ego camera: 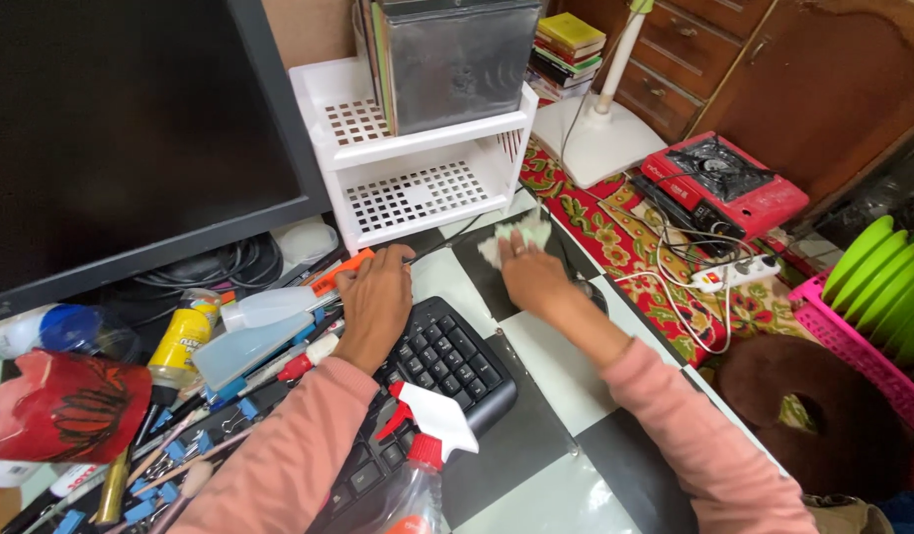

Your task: Organizing stationery into a container and cleaning a desk surface using a spray and a cloth.

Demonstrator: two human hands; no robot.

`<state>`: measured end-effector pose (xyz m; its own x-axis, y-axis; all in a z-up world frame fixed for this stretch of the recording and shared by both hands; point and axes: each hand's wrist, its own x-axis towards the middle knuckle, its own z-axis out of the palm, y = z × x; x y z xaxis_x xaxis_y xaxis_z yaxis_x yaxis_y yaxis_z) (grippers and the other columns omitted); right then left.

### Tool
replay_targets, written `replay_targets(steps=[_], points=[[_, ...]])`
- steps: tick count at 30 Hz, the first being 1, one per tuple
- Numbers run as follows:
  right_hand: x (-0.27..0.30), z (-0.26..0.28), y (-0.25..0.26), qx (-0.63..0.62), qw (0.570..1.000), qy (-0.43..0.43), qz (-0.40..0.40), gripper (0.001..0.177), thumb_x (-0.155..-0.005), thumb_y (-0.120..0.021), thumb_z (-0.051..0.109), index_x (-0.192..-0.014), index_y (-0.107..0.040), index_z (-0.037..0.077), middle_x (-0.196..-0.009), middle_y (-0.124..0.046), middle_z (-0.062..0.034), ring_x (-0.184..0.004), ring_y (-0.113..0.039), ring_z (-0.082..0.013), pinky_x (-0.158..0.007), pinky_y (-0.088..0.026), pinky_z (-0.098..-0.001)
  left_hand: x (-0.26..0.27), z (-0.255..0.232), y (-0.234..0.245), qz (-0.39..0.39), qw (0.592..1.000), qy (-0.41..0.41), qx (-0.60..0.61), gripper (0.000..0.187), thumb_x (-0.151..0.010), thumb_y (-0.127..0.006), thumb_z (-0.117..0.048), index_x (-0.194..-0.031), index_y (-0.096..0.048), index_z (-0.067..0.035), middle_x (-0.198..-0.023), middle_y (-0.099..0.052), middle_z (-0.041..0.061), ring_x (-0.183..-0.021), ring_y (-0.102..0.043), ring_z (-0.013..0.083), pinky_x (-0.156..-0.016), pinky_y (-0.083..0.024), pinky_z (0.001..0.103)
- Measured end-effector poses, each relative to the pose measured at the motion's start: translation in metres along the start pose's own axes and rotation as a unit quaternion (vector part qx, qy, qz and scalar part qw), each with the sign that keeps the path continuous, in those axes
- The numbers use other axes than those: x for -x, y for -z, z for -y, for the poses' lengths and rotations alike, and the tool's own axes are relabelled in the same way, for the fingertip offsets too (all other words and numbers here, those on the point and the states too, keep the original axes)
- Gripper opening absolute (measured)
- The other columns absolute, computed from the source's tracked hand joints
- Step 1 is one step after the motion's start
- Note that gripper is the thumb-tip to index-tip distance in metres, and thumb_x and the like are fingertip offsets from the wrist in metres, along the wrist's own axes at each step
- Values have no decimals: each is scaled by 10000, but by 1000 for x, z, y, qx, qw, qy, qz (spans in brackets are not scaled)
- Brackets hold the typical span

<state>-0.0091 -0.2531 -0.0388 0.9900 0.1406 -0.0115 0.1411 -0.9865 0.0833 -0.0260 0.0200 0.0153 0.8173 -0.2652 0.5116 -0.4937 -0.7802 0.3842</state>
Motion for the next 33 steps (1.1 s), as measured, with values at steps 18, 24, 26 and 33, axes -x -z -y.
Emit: replay_targets(steps=[18,24,26,33], points=[[2,-23,25,-60,997,-16,46,667,-886,-384,-45,-1545,-304,19,-1630,-255,-221,-1423,-400,-415,-1125,-389,-464,0,1,-4,4,1000,-21,-14,199,-900,-654,-146,-1094,-684,-177,-962,-678,12,-939,-621,239,-896,-338,488],[-40,-46,8,-100,995,-18,3,664,-888,-423,-60,-1541,-341,30,-1648,-267,-192,-1444,-384,-417,-1142,-374,-467,-2,-4,1,19,1000,-18,-11,203,-900,-654,-141,-1096,-683,-184,-948,-670,1,-936,-622,229,-899,-343,474],[-38,-49,20,-102,995,-9,14,700,-870,-447,-58,-1550,-346,72,-1649,-274,-157,-1442,-397,-397,-1126,-394,-463,-3,-7,4,20,1000,-22,2,207,-892,-651,-131,-1090,-680,-180,-963,-672,-7,-948,-626,228,-893,-343,474],[-26,-70,30,-159,987,36,1,673,-850,-566,-27,-1475,-524,220,-1608,-381,-5,-1269,-570,-342,-1049,-461,-435,-12,-46,12,61,991,-105,52,224,-861,-680,-123,-1076,-686,-184,-1003,-671,-5,-1025,-629,228,-867,-397,445]])
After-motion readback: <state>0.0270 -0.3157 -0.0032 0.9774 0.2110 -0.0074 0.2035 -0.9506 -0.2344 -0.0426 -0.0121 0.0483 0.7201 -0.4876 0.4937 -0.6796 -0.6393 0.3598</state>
